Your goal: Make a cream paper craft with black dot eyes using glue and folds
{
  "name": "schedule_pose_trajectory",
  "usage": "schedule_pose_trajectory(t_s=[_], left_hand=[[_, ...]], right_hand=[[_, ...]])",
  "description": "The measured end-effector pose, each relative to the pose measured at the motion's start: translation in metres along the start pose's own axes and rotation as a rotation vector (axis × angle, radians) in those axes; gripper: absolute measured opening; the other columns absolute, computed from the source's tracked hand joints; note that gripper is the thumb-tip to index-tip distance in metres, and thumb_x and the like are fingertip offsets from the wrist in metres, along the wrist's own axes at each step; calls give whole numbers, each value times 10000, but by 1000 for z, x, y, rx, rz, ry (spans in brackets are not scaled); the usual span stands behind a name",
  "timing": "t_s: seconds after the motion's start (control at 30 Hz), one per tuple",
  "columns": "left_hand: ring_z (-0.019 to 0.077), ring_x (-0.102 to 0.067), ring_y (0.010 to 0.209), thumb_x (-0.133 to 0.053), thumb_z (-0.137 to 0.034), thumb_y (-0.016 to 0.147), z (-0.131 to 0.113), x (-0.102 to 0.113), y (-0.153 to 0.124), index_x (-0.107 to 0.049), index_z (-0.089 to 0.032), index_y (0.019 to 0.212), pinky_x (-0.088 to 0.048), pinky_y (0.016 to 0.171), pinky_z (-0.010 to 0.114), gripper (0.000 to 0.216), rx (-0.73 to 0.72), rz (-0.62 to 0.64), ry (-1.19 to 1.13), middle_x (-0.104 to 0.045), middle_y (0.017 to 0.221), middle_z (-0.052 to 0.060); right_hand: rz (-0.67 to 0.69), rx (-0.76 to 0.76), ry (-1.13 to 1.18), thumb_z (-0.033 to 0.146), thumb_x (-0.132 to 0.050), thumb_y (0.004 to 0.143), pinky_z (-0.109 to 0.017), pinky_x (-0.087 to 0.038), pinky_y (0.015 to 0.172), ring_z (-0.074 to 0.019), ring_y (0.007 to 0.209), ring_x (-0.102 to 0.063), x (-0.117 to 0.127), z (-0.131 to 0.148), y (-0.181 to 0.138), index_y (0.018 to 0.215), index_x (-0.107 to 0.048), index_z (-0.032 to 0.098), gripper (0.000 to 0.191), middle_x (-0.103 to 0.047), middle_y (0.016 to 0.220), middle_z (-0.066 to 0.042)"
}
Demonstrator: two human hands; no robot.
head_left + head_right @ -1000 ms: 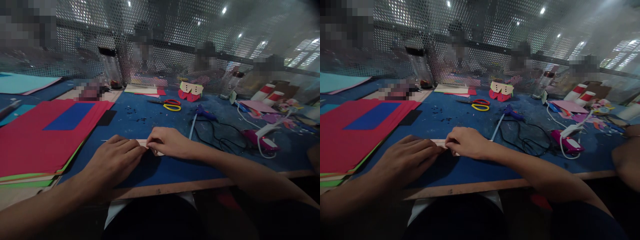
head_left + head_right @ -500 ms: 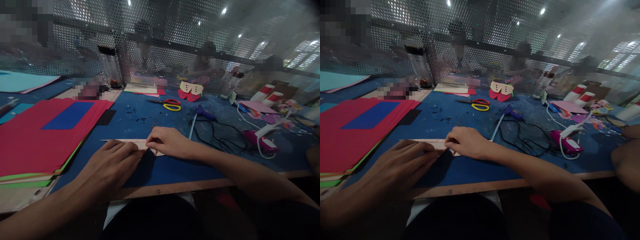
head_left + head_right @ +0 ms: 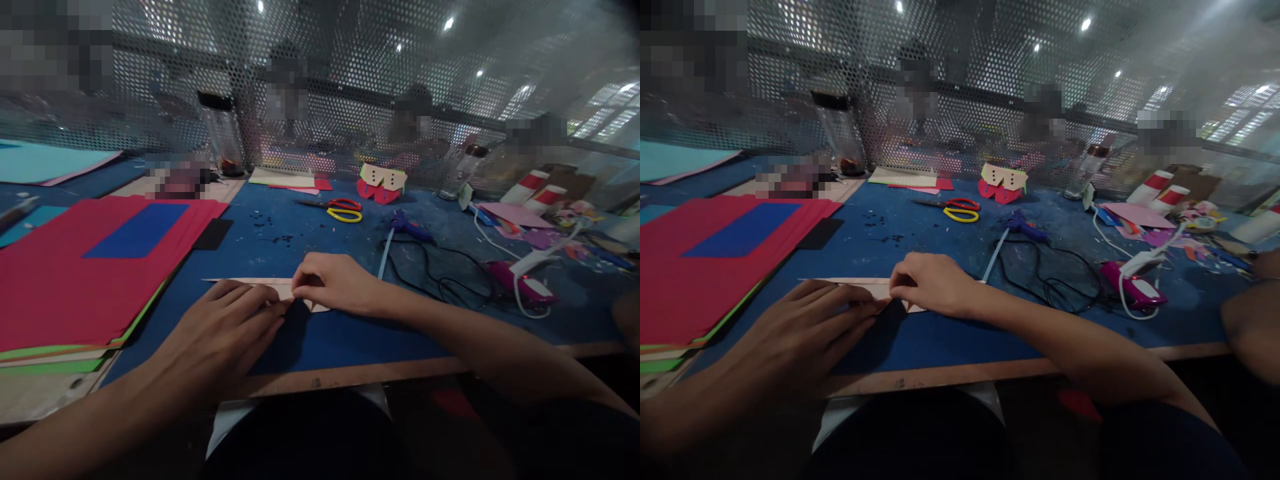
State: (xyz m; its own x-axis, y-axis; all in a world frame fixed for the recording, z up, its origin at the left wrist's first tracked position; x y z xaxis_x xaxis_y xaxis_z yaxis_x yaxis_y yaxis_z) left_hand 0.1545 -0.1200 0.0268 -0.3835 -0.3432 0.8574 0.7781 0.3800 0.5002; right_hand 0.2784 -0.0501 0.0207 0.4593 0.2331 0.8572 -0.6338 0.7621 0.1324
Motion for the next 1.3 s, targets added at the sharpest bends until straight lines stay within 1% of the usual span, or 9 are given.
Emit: schedule_pose_trajectory(t_s=[0.13,0.27,0.4,0.53,0.73,0.93,1.07,1.2,1.3], left_hand=[[235,-697,949,-440,-165,1052,0,2,0,-711,-159,1098,-463,849,405,275,-1,-26,-24,-760,1047,72],[240,-698,941,-482,-138,1028,-3,2,0,-702,-145,1098,-470,840,418,232,-45,-23,-14,-762,1044,86],[233,-711,924,-454,-147,1039,-3,3,2,-695,-172,1095,-484,807,412,249,-36,-27,-16,-775,1013,66],[229,-712,936,-460,-150,1046,-4,4,2,-676,-150,1136,-488,822,405,234,-50,-64,1,-777,1060,73],[221,-701,868,-425,-145,1057,-7,4,1,-703,-160,1024,-474,785,398,281,-88,-56,-27,-784,1006,66],[234,-699,919,-474,-144,1035,-4,1,-2,-708,-155,1064,-483,858,414,236,-75,-49,-42,-783,1059,79],[229,-696,890,-508,-139,1019,-3,1,-3,-712,-164,1063,-488,816,407,209,-55,-51,-31,-779,1042,85],[240,-698,878,-480,-138,1018,-5,-1,0,-713,-172,1011,-492,780,416,235,-60,-13,-31,-772,1003,82],[238,-701,860,-456,-138,1031,-5,2,2,-706,-151,1022,-497,767,417,251,-61,-42,-17,-772,1005,88]], right_hand=[[-3,-13,2,223,-704,935,-250,-414,755,-143,859,-632,1,0,1,959,-765,182,78,-703,958,-21],[7,-41,25,222,-700,922,-251,-409,726,-138,825,-626,1,0,1,943,-763,184,76,-705,939,-19],[13,-64,35,225,-698,914,-250,-407,705,-132,800,-618,2,0,1,935,-761,191,75,-701,931,-13],[18,-69,29,225,-692,917,-255,-406,708,-137,807,-621,1,0,2,937,-764,189,82,-701,919,-18],[11,-72,42,233,-700,913,-248,-395,700,-124,781,-614,1,-2,2,936,-767,189,84,-702,904,-12],[19,-111,53,299,-672,944,-249,-384,671,-130,777,-624,2,-3,3,951,-761,189,141,-715,889,-16],[-2,-80,37,268,-675,915,-251,-384,656,-129,772,-610,0,-1,2,933,-753,188,113,-711,911,-17],[-19,-77,29,223,-658,890,-254,-392,664,-135,787,-611,-2,-3,2,917,-737,191,89,-713,932,-21],[-24,-81,25,221,-651,884,-255,-392,669,-135,788,-610,-4,-4,2,915,-733,195,91,-710,930,-18]])
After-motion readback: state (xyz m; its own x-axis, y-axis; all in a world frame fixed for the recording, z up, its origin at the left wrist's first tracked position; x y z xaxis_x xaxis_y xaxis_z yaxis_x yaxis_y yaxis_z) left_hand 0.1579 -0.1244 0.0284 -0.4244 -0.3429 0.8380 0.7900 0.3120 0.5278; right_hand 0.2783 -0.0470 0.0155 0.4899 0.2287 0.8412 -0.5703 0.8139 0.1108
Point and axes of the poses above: each hand's wrist, its own y-axis towards the middle knuckle, its own x-axis out of the back of the hand, z = x × y, the point moved 8 cm from there along y, towards the middle knuckle
